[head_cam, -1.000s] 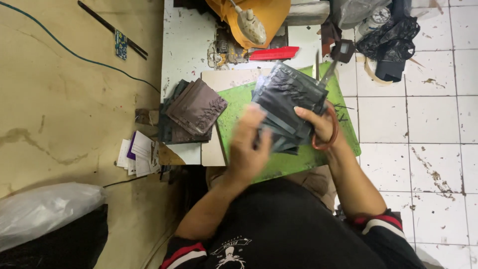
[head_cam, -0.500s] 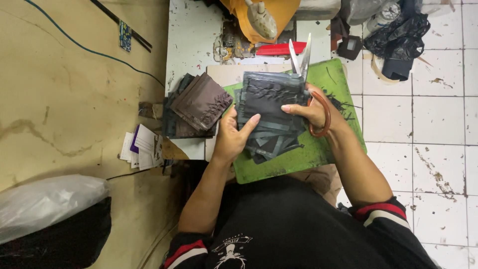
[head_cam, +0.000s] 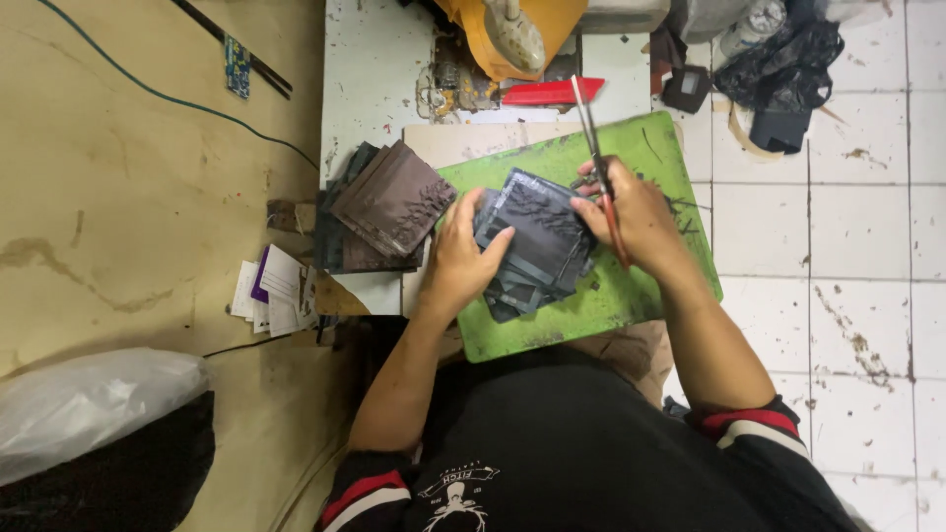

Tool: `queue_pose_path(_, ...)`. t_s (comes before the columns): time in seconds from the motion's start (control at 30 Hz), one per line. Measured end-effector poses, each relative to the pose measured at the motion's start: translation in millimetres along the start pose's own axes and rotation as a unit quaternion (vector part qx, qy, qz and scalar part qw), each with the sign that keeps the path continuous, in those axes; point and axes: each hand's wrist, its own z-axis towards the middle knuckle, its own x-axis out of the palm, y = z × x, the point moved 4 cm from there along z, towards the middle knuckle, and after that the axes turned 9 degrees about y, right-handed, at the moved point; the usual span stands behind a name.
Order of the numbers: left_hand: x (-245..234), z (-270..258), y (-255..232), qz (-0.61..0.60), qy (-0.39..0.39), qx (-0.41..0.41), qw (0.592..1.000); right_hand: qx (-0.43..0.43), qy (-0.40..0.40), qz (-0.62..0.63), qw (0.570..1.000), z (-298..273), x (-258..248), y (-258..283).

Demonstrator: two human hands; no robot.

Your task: Trimming the edges of leather pieces using scissors at a workshop table

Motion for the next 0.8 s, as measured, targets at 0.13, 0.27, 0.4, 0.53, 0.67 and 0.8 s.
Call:
queue_pose_path(0.13, 13, -9, -1, 0.069, 0.015, 0.02, 0.997, -0.048, 0.01, -0.102, 0.994, 5, 10, 10)
queue_pose_path(0.27, 7, -24, -14, 0.139, 0.032, 0.041, 0.989, -0.113, -0.058, -0.188, 0.974, 14, 22, -8)
queue_pose_path(0.4, 7, -26, -20, 0.116, 0.031, 0.071, 0.99, -0.177, -0.201, -0.264, 0.926, -18, 13, -13)
queue_pose_path(0.53, 14, -4, -35, 0.078, 0.03, 0.102, 0.991, -0.139, -0.204, -0.255, 0.935, -50, 24, -30)
queue_pose_path(0.67, 41, 18, -29, 0.118, 0.043, 0.149, 0.981, -0.109, -0.18, -0.299, 0.931, -57, 44, -63)
queue_pose_path(0.8, 75, 31, -15, 0.173, 0.039, 0.214, 0.961, -0.119, -0.143, -0.355, 0.916, -82, 32, -26)
